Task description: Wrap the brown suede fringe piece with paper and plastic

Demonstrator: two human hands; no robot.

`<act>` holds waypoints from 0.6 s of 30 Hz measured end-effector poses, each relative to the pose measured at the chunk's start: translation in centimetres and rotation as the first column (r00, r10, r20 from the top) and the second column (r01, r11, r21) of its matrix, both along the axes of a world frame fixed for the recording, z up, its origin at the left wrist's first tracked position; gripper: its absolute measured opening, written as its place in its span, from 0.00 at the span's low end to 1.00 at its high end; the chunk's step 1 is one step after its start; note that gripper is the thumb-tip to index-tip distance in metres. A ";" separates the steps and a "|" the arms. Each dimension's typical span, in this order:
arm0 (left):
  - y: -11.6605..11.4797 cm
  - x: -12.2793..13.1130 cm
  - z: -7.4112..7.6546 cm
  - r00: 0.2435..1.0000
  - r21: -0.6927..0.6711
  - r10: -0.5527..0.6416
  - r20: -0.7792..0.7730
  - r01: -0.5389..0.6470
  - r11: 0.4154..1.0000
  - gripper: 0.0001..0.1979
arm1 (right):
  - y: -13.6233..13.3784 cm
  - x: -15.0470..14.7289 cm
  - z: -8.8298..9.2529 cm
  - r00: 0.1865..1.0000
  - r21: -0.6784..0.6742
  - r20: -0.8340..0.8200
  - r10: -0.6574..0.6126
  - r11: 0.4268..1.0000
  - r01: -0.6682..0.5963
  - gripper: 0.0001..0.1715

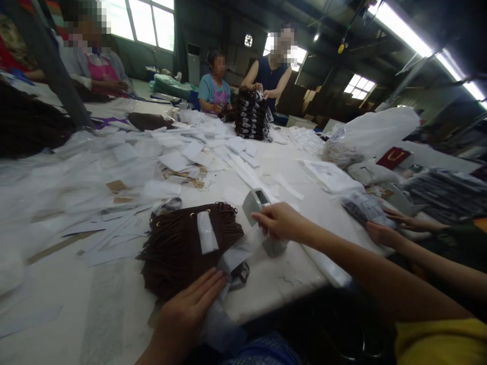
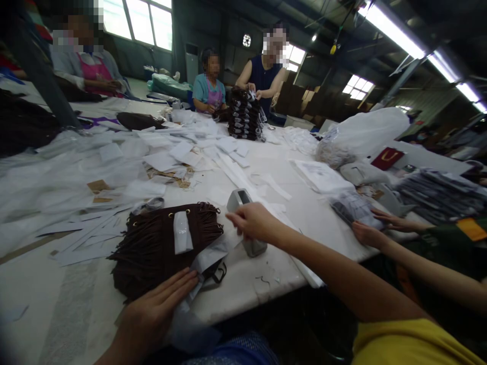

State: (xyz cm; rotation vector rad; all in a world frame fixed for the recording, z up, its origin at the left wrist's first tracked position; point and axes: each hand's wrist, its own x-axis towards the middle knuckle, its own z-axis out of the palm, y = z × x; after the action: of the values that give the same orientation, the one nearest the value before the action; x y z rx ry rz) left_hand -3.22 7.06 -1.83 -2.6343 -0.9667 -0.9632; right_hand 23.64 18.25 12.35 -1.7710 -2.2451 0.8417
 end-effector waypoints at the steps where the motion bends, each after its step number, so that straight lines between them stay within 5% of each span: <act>1: 0.0 0.0 -0.1 1.000 -0.002 -0.003 0.004 0.003 1.000 0.27 | -1.9 0.5 -0.5 0.994 -0.226 -0.085 -0.067 0.973 0.046 0.31; 2: 0.0 0.0 -0.2 1.000 -0.007 -0.005 0.009 0.005 1.000 0.28 | -3.6 0.8 -1.4 0.978 -0.393 -0.159 -0.132 0.917 0.059 0.33; 4: -0.1 0.0 -0.3 1.000 -0.022 -0.005 0.025 0.005 1.000 0.29 | -6.0 1.0 -3.9 0.894 -0.523 -0.338 -0.294 0.848 0.081 0.33; 7: -0.1 0.1 -0.5 0.999 -0.019 -0.007 0.035 0.008 1.000 0.29 | -6.5 0.3 -7.1 0.564 -0.473 -0.688 -0.457 0.871 0.130 0.27; 10: -0.3 0.1 -0.4 1.000 0.008 0.005 0.011 -0.005 1.000 0.29 | -4.9 -1.4 -7.5 0.276 -0.404 -0.856 -0.437 0.899 0.169 0.25; 13: -0.6 0.0 -0.2 1.000 0.011 0.031 -0.003 -0.031 0.999 0.27 | -2.4 -3.5 -5.0 0.273 -0.231 -0.923 -0.270 0.959 0.166 0.23; 18: -0.9 0.2 -0.5 0.999 0.081 0.037 0.027 -0.039 0.996 0.22 | 1.8 -7.2 -0.4 0.385 0.034 -0.919 0.083 0.991 -0.133 0.28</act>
State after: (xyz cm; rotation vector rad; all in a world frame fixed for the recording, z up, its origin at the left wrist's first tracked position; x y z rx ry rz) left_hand -2.97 6.14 -2.31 -2.5340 -0.9584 -1.0079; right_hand 16.41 20.08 11.95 -0.7187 -1.5150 1.4413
